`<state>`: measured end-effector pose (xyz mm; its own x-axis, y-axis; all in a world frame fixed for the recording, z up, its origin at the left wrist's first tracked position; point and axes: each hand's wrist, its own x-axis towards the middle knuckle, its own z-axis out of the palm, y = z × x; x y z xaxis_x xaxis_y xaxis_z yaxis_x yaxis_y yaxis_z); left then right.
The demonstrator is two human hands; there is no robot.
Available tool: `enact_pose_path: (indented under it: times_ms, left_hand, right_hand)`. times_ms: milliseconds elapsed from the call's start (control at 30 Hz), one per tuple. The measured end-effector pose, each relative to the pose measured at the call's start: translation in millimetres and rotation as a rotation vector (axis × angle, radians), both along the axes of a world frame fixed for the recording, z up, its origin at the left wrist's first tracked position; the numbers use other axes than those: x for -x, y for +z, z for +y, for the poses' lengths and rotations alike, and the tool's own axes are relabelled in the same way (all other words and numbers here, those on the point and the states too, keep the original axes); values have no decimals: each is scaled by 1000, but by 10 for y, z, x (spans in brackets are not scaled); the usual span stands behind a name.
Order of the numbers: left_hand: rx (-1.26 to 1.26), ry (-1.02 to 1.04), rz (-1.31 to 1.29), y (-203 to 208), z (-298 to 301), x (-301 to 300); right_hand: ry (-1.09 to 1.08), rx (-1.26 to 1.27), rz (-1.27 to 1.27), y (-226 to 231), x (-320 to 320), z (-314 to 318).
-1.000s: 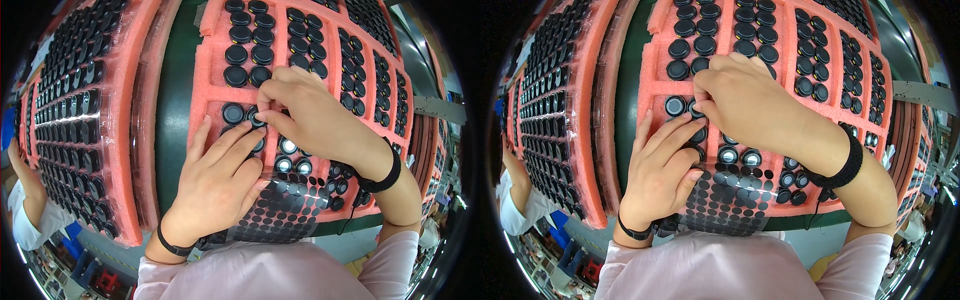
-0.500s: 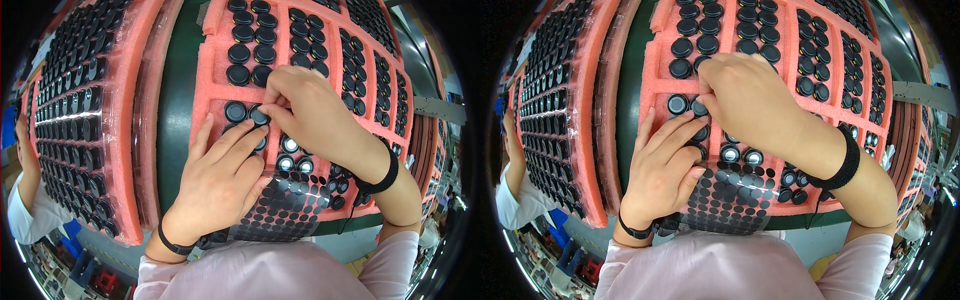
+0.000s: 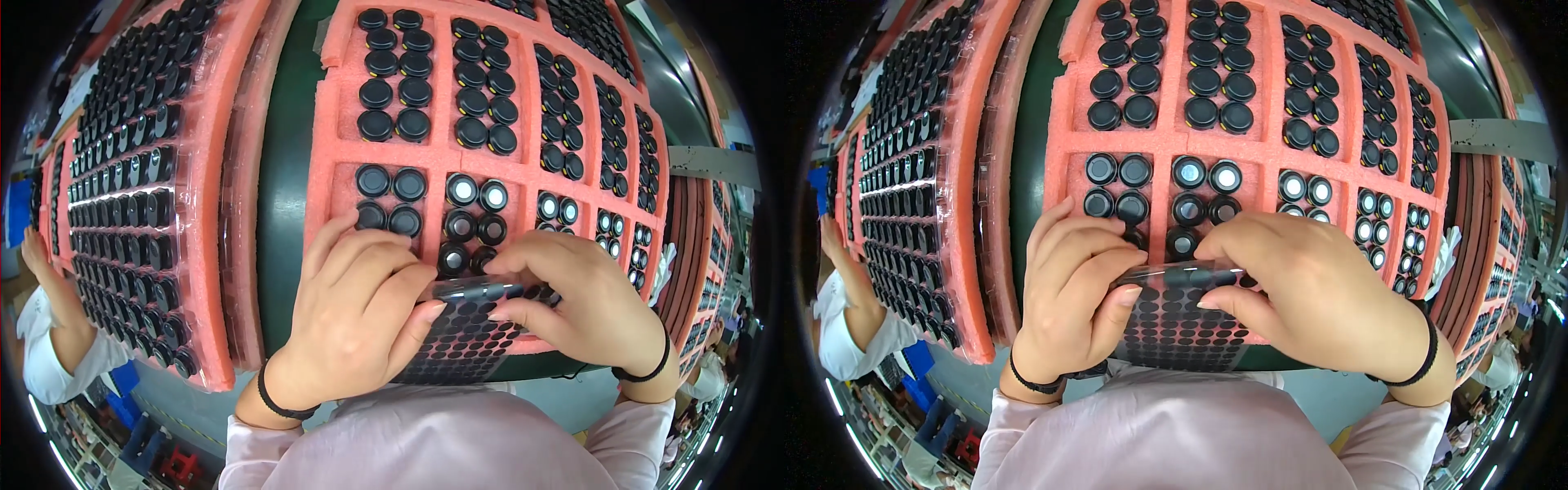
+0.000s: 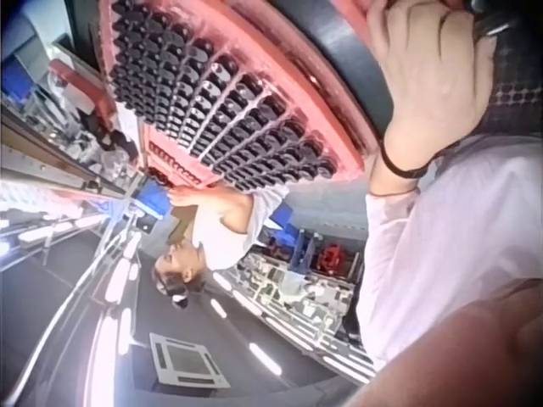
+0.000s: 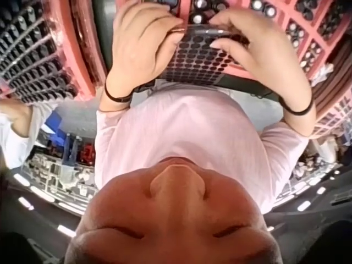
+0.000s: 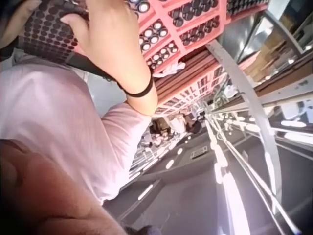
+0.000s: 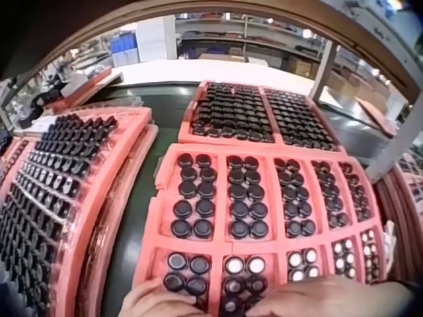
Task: The person peels small black circular stickers from a transparent sheet and presses them onto the centers of round black components arranged in a pink foam tray. The process is repeated for each component in the tray.
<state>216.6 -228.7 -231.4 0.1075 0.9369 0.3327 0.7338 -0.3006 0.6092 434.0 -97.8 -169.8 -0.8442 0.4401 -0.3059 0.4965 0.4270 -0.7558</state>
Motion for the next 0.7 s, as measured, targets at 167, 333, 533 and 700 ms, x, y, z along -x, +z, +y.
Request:
enact_pose_path:
  times_ms: [167,333,533,700]
  left_hand:
    - [51,-8,13,205,40,-139]
    - [-27,-48,67,195,149,-251]
    - [-106,-47,192,102,213,-311]
    - [-160,-33,241,40,249,-318]
  right_hand:
    - [43,-124,-31,141,-105,-25]
    - [16,-306,133,65,-159,35]
    - [23,-338,283,-39,-99,65]
    - [33,-352,276,-90,-76,64]
